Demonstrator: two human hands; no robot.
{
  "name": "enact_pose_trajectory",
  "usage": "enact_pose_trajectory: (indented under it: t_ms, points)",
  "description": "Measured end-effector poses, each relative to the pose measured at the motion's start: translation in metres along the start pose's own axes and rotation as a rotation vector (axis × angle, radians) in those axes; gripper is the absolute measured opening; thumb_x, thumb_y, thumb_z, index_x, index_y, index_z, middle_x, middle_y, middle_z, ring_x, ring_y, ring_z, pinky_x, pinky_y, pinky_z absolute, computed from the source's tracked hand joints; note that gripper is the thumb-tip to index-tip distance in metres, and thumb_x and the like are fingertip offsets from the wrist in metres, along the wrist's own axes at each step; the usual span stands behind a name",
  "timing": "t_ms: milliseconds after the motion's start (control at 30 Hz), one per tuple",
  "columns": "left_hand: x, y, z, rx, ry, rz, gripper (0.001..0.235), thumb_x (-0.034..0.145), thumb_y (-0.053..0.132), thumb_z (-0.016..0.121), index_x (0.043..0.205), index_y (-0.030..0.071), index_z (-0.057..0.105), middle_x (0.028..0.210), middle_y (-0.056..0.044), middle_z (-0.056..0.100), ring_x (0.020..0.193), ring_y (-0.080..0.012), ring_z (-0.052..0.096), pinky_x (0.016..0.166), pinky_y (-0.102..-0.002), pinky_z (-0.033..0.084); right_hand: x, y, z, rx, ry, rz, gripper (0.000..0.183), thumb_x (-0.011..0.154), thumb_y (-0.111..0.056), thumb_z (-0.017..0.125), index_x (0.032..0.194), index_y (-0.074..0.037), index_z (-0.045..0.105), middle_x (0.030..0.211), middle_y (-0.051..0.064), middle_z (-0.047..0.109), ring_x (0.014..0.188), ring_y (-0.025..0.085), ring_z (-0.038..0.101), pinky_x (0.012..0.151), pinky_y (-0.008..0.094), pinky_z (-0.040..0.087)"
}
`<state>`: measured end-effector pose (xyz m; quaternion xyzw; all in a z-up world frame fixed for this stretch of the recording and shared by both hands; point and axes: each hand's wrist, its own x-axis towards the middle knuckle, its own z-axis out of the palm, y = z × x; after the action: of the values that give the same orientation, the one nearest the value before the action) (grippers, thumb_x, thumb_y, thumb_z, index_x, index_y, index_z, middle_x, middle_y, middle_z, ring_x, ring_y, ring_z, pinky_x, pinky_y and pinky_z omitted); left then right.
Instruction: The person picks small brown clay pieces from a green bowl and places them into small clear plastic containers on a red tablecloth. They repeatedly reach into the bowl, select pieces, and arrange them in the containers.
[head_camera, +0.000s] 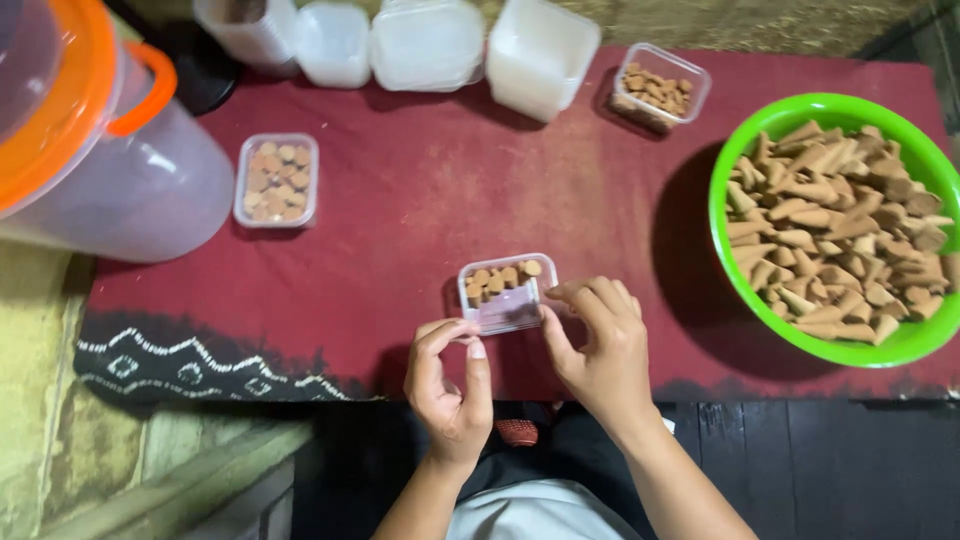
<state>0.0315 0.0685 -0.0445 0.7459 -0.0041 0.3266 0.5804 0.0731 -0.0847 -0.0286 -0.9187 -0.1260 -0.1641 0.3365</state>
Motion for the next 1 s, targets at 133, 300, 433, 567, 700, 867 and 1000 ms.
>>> enact_pose_trajectory:
  t_ms: [133,300,433,567,700,867,1000]
  points:
    - [-0.004,0.013,0.015,-0.015,-0.064,0.004,0.015,0.099,0.009,0.054,0.109,-0.001,0.061,0.098,-0.013,0.066,0.088,-0.0242,0.063,0.083,-0.033,0.057,-0.006,0.006,-0.017,0.048,0.058,0.024,0.007,0.094,-0.017,0.07,0.096,-0.01,0.071,0.095,0.002,0.069,0.085,0.022,0.063,0.078,0.036,0.044]
    - [-0.008,0.026,0.042,-0.033,-0.143,0.044,0.015,0.097,0.005,0.056,0.109,-0.002,0.062,0.1,-0.014,0.066,0.088,-0.0241,0.064,0.085,-0.033,0.058,-0.014,0.02,-0.04,0.097,0.12,0.056,0.009,0.094,-0.018,0.07,0.096,-0.009,0.071,0.094,0.004,0.068,0.087,0.022,0.064,0.081,0.035,0.045]
    - [-0.007,0.036,0.075,-0.017,-0.219,0.063,0.016,0.096,0.005,0.059,0.11,-0.001,0.062,0.101,-0.013,0.067,0.091,-0.0235,0.065,0.084,-0.032,0.059,-0.012,0.033,-0.063,0.125,0.174,0.039,0.01,0.095,-0.016,0.069,0.097,-0.005,0.069,0.093,0.007,0.068,0.086,0.024,0.064,0.081,0.036,0.047]
    - [-0.004,0.05,0.114,-0.049,-0.333,0.072,0.016,0.096,0.004,0.061,0.112,-0.001,0.063,0.106,-0.015,0.066,0.094,-0.0249,0.065,0.082,-0.032,0.06,-0.012,0.051,-0.086,0.119,0.223,0.039,0.009,0.094,-0.011,0.069,0.097,-0.002,0.069,0.093,0.009,0.068,0.087,0.026,0.065,0.081,0.036,0.049]
    - [0.002,0.061,0.155,-0.102,-0.372,0.105,0.022,0.087,-0.002,0.071,0.109,0.0,0.07,0.099,-0.013,0.07,0.082,-0.0297,0.07,0.075,-0.039,0.06,-0.017,0.08,-0.104,0.118,0.338,0.106,0.008,0.089,-0.012,0.077,0.098,-0.011,0.076,0.091,0.009,0.072,0.079,0.032,0.069,0.074,0.041,0.055]
    - [0.002,0.068,0.193,-0.03,-0.481,0.196,0.02,0.087,0.0,0.072,0.106,0.005,0.071,0.102,-0.01,0.068,0.091,-0.0337,0.068,0.08,-0.044,0.055,-0.023,0.108,-0.127,0.067,0.398,0.148,0.008,0.09,-0.009,0.078,0.098,-0.01,0.077,0.091,0.009,0.072,0.084,0.034,0.07,0.078,0.043,0.055]
    - [-0.001,0.071,0.214,0.191,-0.505,0.267,0.021,0.085,0.006,0.075,0.106,0.01,0.07,0.105,-0.005,0.065,0.1,-0.0309,0.062,0.083,-0.044,0.047,-0.029,0.127,-0.138,0.008,0.432,0.177,0.007,0.091,-0.007,0.077,0.097,-0.01,0.076,0.091,0.007,0.072,0.088,0.032,0.07,0.082,0.042,0.053]
